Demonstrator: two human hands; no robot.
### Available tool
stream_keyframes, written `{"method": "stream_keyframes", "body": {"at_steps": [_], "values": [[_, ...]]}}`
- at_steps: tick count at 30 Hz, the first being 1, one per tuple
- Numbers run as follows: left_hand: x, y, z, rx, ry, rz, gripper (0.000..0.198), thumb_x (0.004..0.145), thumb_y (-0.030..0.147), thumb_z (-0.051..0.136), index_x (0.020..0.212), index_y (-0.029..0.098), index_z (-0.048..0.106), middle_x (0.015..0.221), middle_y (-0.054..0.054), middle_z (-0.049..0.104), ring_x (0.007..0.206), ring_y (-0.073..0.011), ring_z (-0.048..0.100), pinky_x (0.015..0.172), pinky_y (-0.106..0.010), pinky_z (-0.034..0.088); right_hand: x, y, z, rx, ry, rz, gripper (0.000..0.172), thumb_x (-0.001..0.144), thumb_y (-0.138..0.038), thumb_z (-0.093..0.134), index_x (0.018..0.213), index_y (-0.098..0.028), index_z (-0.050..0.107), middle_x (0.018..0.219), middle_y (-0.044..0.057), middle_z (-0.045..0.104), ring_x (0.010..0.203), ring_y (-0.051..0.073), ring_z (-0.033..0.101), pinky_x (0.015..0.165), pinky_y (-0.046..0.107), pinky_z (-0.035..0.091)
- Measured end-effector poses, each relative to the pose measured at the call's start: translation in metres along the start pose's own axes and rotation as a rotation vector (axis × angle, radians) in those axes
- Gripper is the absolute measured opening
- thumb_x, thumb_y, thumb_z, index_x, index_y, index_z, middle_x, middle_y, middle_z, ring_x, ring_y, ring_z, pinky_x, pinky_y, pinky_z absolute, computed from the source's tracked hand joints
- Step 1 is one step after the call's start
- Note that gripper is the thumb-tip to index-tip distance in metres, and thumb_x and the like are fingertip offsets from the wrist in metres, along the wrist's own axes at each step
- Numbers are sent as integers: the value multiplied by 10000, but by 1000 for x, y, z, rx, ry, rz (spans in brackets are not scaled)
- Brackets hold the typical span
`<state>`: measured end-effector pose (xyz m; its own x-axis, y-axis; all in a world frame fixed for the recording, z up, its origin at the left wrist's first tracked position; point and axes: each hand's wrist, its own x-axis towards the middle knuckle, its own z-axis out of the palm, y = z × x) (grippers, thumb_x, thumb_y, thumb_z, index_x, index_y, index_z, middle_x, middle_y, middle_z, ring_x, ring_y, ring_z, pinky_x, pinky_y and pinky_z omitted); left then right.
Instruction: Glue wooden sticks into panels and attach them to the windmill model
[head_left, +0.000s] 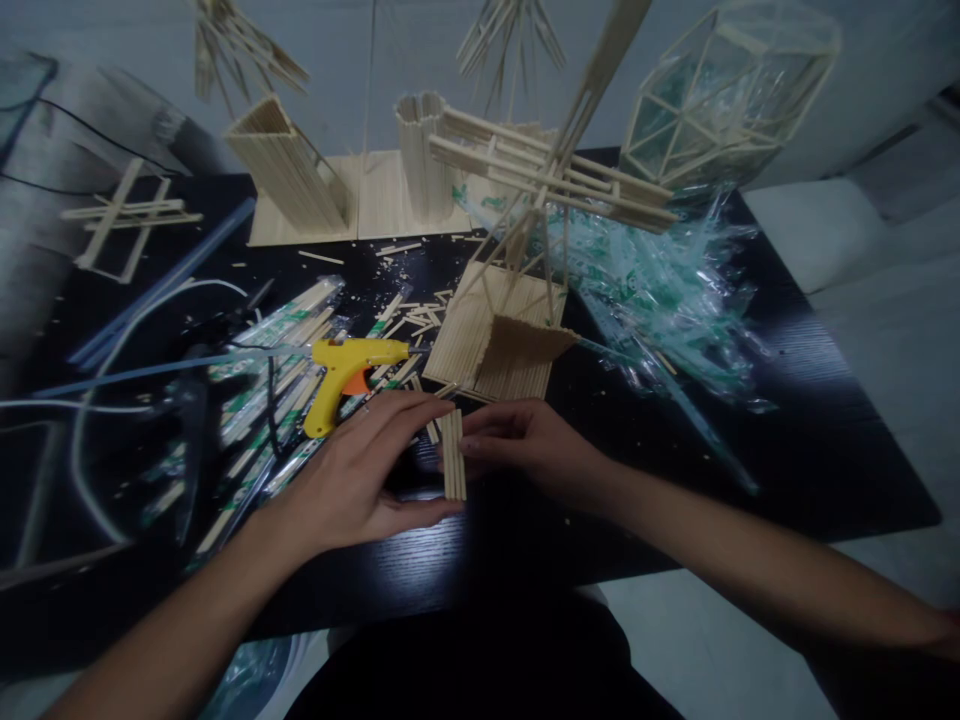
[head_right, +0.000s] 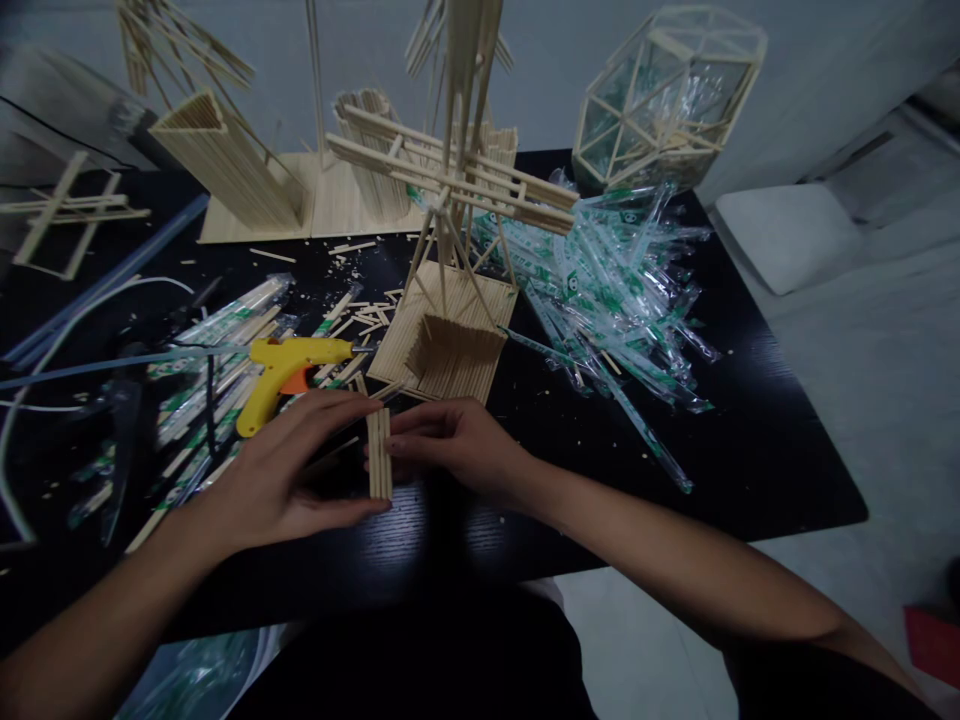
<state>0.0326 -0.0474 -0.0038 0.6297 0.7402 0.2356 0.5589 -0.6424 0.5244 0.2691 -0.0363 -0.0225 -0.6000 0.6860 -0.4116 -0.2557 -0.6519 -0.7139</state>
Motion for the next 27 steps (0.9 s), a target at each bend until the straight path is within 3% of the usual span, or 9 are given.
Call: {"method": "stream_keyframes", "body": {"at_steps": [13, 27], "values": [[0, -2, 3, 21, 23, 26, 797, 825, 497, 812, 1478, 200, 465, 1351, -165, 630, 1220, -315, 654, 1028, -462, 574, 0, 1, 2, 76, 12, 12, 323, 707, -303, 945, 965, -150, 825, 841, 59, 829, 761, 156, 794, 809, 297, 642], [2, -3, 5, 41, 43, 50, 760, 842, 502, 799, 1445, 175, 473, 1321, -169, 632, 1208, -298, 659, 1021, -449, 586, 1, 2, 1, 64, 29, 17, 345, 694, -329, 952, 957, -146, 824, 845, 66, 830, 759, 172, 796, 819, 327, 648]]}}
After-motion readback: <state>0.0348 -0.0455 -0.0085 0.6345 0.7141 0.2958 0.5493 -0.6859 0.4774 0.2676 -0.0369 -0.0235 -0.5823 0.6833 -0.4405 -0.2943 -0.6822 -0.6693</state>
